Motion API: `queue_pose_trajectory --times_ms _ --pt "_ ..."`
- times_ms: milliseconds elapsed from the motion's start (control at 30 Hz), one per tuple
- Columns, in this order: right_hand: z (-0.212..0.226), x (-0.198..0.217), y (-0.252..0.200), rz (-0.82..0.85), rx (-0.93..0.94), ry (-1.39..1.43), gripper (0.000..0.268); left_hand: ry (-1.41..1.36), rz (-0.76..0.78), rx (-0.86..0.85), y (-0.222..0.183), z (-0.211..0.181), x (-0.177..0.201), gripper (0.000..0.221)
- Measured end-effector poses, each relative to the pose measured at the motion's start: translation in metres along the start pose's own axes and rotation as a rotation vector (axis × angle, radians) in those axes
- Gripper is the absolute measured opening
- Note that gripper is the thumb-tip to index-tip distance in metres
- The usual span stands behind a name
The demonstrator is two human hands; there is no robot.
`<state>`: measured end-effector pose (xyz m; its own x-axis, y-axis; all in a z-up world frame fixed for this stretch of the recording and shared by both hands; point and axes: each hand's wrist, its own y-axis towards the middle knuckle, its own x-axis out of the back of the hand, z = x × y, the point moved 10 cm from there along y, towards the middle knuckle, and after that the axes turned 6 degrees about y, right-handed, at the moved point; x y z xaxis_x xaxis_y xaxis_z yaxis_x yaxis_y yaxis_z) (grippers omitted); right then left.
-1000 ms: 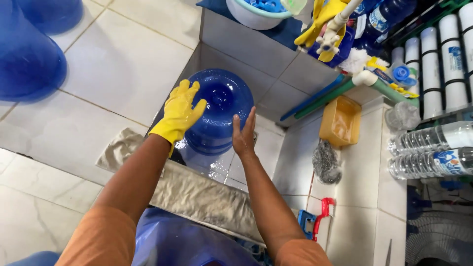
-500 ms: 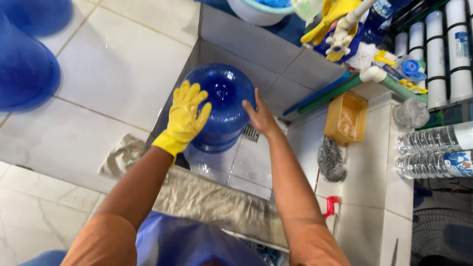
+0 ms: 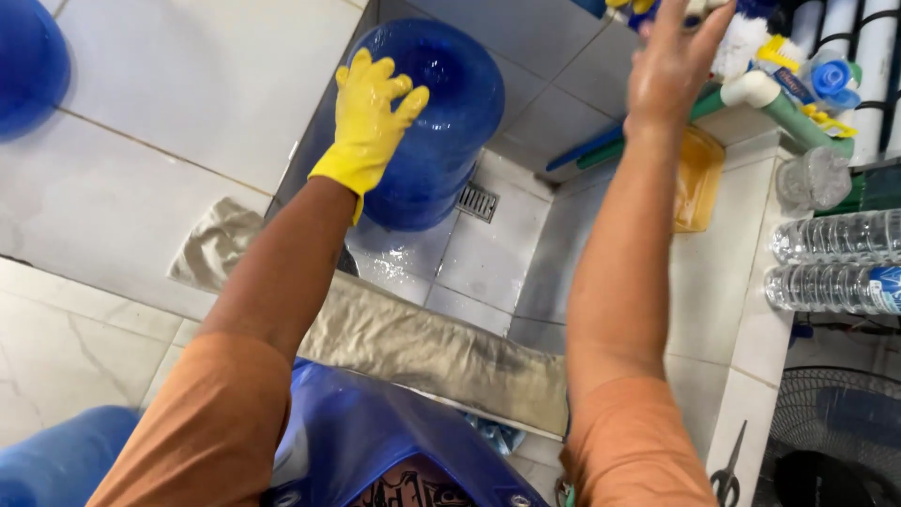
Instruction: Cleaning large water bottles using brushes and water in a purification facility
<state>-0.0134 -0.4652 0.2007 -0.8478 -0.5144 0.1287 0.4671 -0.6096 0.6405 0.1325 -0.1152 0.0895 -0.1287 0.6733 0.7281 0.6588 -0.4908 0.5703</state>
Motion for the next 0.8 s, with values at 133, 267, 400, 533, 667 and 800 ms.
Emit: queue_pose_trajectory --times_ms 133,267,400,533,667,800 --pt "-0.013 -0.023 0.007 0.039 -0.607 0.407 0.028 -0.145 0.050 0.079 0.000 -0.002 -0.013 0.030" --pt "-0.025 -0.009 0.003 -0.035 -0.436 0.254 0.020 -0.121 0.037 0.028 0.001 -0.013 -0.015 0.030" --pt "-0.019 0.008 -0.018 -0.072 -0.156 -0.026 0.047 -0.171 0.039 0.044 0.004 -0.013 -0.014 0.030" --pt "0.012 -0.037 -0.097 0.100 -0.029 -0.300 0.075 -0.151 -0.123 0.122 -0.016 0.000 0.007 0.020" --pt "-0.025 -0.115 -0.234 0.586 -0.883 -0.190 0.097 -0.218 -0.363 -0.087 -0.043 -0.046 0.095 0.019" --pt "-0.106 -0.107 -0.207 0.392 -0.977 -0.120 0.087 -0.178 -0.382 -0.167 -0.113 -0.037 0.064 0.011"
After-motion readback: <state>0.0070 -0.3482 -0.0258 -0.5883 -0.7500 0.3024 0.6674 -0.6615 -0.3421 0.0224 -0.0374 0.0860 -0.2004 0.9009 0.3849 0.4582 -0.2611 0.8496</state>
